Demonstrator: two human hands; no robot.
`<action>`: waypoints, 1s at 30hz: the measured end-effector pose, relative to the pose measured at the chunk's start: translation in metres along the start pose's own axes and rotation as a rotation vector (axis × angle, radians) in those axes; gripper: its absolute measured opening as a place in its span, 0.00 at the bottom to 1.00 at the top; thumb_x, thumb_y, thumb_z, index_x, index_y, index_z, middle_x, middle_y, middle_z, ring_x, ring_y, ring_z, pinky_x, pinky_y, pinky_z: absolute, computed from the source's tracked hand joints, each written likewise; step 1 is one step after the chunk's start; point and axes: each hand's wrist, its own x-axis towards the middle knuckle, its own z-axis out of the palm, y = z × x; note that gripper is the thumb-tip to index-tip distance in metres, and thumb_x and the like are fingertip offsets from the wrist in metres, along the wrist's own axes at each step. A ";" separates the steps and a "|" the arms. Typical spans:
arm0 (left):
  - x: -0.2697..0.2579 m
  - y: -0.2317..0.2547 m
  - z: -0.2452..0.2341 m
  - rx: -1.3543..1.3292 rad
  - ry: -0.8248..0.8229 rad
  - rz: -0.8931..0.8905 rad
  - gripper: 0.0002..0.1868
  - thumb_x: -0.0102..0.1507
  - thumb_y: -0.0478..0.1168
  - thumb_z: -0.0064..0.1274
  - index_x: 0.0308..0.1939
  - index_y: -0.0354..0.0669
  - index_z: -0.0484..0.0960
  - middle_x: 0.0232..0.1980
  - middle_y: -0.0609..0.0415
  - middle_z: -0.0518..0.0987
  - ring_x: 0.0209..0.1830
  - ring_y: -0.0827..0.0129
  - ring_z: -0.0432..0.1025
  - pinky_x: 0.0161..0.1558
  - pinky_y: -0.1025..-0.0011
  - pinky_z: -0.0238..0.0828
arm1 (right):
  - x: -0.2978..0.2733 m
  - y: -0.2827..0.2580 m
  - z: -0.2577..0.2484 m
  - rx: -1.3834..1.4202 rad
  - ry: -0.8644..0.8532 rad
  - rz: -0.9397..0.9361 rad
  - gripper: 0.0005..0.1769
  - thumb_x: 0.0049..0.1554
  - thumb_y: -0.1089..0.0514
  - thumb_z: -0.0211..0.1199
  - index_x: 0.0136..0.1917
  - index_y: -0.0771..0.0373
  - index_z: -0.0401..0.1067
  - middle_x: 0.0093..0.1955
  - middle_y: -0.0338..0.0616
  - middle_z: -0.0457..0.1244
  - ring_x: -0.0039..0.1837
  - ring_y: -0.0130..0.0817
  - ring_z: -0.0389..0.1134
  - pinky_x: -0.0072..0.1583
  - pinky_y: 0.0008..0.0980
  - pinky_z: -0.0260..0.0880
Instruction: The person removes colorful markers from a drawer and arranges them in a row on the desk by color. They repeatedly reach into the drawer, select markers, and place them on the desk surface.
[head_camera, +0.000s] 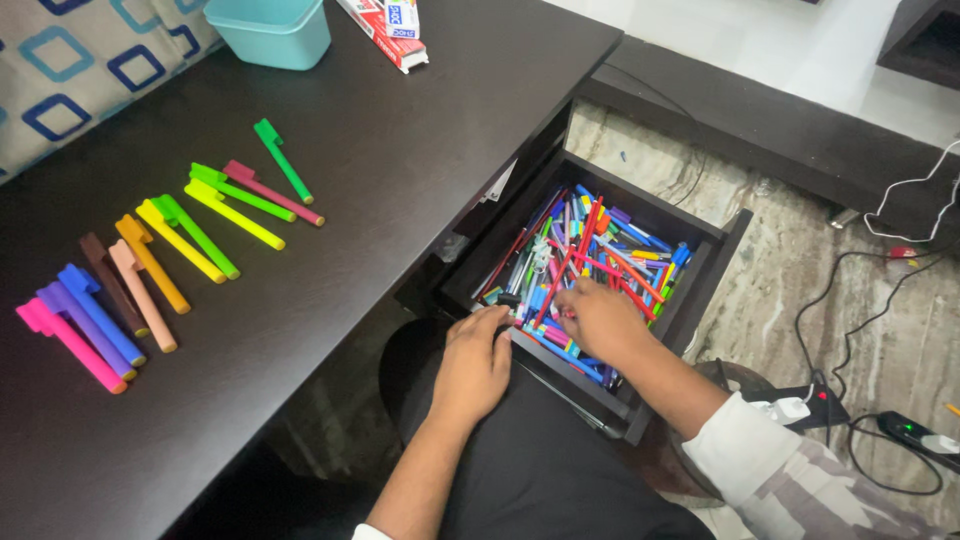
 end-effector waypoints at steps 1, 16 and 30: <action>0.000 0.001 -0.001 -0.001 0.001 0.007 0.17 0.62 0.34 0.51 0.56 0.34 0.79 0.54 0.44 0.83 0.61 0.50 0.73 0.64 0.56 0.63 | 0.000 -0.001 -0.002 0.005 0.003 0.034 0.10 0.51 0.53 0.67 0.47 0.56 0.76 0.46 0.47 0.65 0.50 0.50 0.70 0.52 0.48 0.70; 0.001 0.003 -0.002 0.019 -0.018 0.028 0.18 0.64 0.37 0.53 0.57 0.37 0.79 0.55 0.44 0.83 0.63 0.50 0.73 0.65 0.58 0.64 | -0.016 -0.019 -0.029 0.377 0.628 -0.184 0.07 0.60 0.61 0.66 0.52 0.63 0.73 0.45 0.47 0.66 0.42 0.37 0.70 0.45 0.33 0.71; -0.002 0.012 -0.007 -0.079 -0.123 0.077 0.16 0.62 0.42 0.61 0.51 0.42 0.85 0.47 0.46 0.85 0.50 0.52 0.78 0.55 0.61 0.71 | -0.018 -0.019 -0.018 0.351 0.287 -0.555 0.15 0.55 0.51 0.69 0.51 0.60 0.74 0.43 0.42 0.71 0.44 0.41 0.74 0.46 0.37 0.74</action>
